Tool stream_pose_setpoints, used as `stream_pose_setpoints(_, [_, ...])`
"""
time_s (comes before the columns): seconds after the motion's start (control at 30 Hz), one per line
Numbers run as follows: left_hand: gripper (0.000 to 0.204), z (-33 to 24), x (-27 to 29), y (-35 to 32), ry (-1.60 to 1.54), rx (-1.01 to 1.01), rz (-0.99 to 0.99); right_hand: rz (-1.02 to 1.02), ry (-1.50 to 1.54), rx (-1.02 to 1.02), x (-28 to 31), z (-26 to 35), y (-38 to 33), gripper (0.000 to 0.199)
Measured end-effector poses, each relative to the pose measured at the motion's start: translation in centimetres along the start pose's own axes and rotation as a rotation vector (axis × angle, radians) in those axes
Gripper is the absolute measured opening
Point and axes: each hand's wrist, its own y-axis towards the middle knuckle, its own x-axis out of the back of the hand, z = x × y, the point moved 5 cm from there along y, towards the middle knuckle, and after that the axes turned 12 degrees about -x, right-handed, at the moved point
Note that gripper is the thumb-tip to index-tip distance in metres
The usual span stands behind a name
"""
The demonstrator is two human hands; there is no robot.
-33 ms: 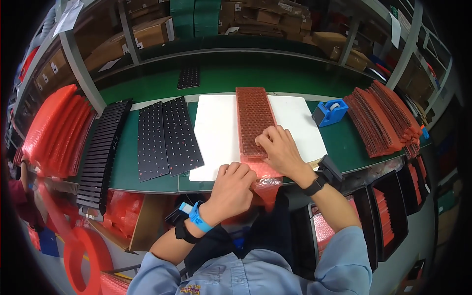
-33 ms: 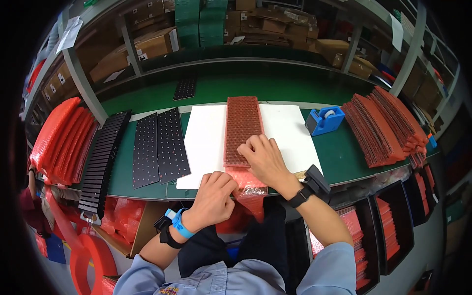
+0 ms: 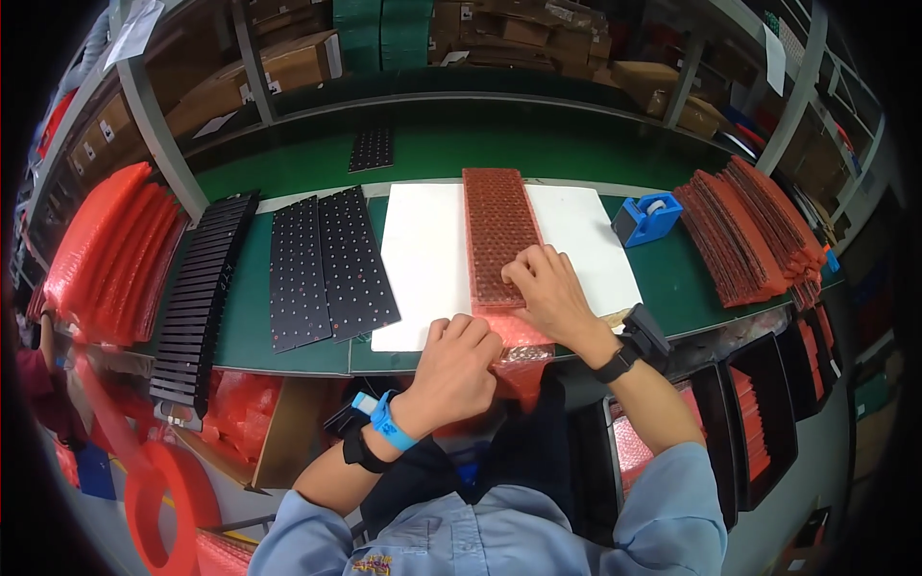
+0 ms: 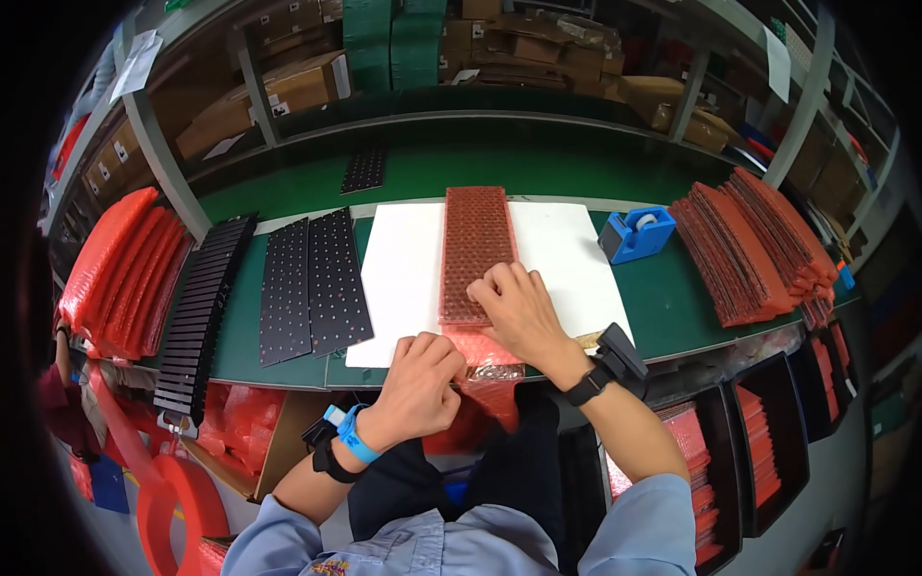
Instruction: The person wraps circuit boards in bubble wrap, securing the ends with tape, and then wraps the entire stack in more bubble wrap. They repeat this process for several boards, taping each one before setting the bundle aside.
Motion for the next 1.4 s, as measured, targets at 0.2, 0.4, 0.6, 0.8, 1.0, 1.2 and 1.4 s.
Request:
stream_pose_setpoints(0.2, [0.012,-0.7,0.0,-0.5,-0.052,-0.138,0.069,0.141,0.073,-0.038,-0.1,-0.1,-0.1,0.049])
stream_pose_setpoints(0.4, [0.014,-1.0,-0.7,-2.3,-0.150,-0.270,0.185,0.486,0.026,-0.032,0.7,0.3,2.3,0.060])
stream_pose_setpoints(0.6, [0.019,-0.8,2.2,-2.1,-0.487,-0.307,0.131,0.638,0.163,-0.086,-1.8,-1.1,19.0,0.051])
stream_pose_setpoints(0.8, [0.015,3.5,2.9,-4.5,-0.281,-0.041,-0.338,0.260,0.025,-0.360,-18.6,-3.5,31.3,0.050])
stream_pose_setpoints(1.0, [0.013,3.1,3.7,-4.8,-0.169,-0.076,-0.365,0.008,-0.133,-0.807,-26.0,-3.7,33.3,0.062])
stream_pose_setpoints(1.2, [0.011,3.8,3.5,-4.8,-0.216,-0.026,-0.416,0.035,-0.067,-0.680,-19.2,-5.2,33.6,0.052])
stream_pose_setpoints(1.4, [0.004,4.2,3.5,-4.3,-0.282,0.021,-0.434,-0.076,-0.185,-0.548,-2.7,-2.2,20.3,0.054])
